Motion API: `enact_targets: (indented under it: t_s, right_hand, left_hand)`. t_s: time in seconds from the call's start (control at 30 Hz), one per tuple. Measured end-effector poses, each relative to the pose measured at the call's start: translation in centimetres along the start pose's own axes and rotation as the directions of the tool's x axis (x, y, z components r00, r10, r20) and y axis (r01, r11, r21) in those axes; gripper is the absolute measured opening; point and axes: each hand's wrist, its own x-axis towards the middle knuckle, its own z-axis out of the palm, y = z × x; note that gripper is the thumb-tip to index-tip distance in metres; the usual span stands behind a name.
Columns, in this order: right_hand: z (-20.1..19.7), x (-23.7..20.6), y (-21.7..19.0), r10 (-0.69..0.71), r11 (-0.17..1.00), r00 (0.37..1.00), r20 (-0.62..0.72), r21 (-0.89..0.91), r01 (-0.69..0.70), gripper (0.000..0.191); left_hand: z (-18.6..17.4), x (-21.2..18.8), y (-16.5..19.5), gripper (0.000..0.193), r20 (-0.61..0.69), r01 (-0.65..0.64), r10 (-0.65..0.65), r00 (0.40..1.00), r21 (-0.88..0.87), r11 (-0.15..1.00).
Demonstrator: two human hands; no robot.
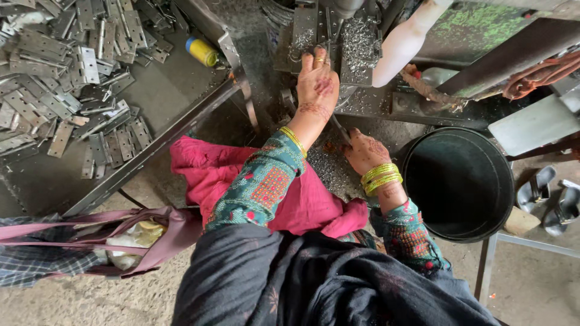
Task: The person sits on the floor and repeatedly places small metal plates under a drill press, activates the machine to drill holes, and then removes the plates. The person uses tongs to handle the metal pieces and a bottle to apply liquid to the work area.
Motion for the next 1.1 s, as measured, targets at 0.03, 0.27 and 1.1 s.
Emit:
enact_targets:
  t_s: [0.03, 0.27, 1.1]
  right_hand:
    - [0.4, 0.1, 0.6, -0.046, 0.998, 0.998, -0.041, 0.029, 0.048, 0.045]
    - [6.7, 0.6, 5.2, -0.155, 0.972, 0.947, -0.282, 0.126, 0.197, 0.04]
    - [8.7, -0.3, 4.6, 0.062, 0.997, 0.982, -0.18, 0.052, -0.054, 0.042]
  left_hand:
    - [-1.2, 0.3, -0.8, 0.022, 0.07, -0.029, 0.035, 0.997, -0.087, 0.996]
    - [-4.9, 3.0, -2.4, 0.013, 0.178, -0.004, 0.071, 0.981, -0.355, 0.935]
    - [-4.3, 4.5, -1.4, 0.027, 0.541, 0.237, 0.174, 0.823, -0.605, 0.76]
